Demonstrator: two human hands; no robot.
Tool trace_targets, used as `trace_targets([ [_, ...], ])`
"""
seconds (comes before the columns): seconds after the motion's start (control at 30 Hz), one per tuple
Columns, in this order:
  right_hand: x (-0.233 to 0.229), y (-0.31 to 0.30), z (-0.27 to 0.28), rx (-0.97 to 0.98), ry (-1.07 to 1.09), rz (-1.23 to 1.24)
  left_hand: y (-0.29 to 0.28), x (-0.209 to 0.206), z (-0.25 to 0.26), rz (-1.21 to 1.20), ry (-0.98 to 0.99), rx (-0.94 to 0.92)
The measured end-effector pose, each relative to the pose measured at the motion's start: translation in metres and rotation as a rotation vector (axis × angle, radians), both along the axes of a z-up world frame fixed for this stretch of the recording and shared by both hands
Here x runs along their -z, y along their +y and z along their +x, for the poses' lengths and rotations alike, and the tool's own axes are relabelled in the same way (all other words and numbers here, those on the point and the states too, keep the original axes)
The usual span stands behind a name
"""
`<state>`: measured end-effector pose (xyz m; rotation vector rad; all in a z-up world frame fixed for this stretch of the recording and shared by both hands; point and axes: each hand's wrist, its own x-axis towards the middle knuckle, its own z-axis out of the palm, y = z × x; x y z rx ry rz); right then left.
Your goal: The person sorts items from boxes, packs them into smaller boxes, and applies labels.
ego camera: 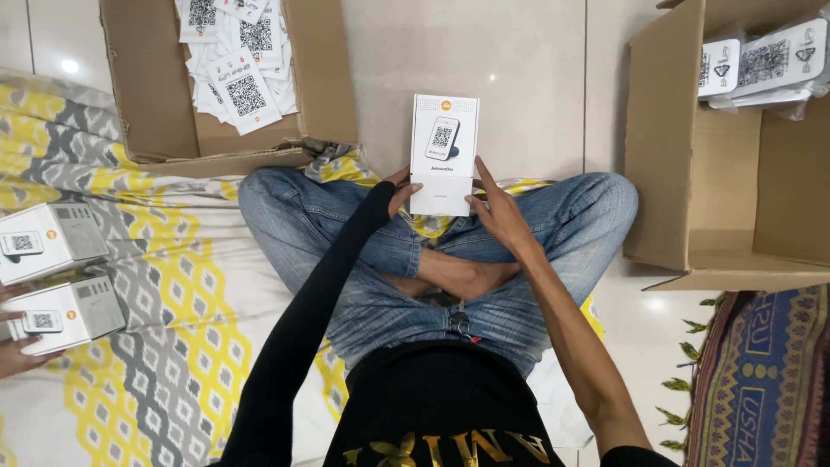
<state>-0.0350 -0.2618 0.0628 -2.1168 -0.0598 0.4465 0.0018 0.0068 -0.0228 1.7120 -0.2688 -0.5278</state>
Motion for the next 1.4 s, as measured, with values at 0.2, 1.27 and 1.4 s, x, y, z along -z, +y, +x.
trace_targets([
  [0.2, -0.018, -0.008, 0.015, -0.158, -0.043, -0.135, 0.006, 0.012, 0.004, 0.112, 0.202, 0.019],
  [1.27, 0.013, -0.012, 0.062, -0.176, -0.449, -0.291, -0.024, -0.006, 0.056, 0.802, -0.512, 0.095],
  [1.4, -0.021, -0.001, 0.069, -0.194, -0.310, -0.320, -0.028, -0.055, 0.050, 0.706, -0.507, 0.051],
])
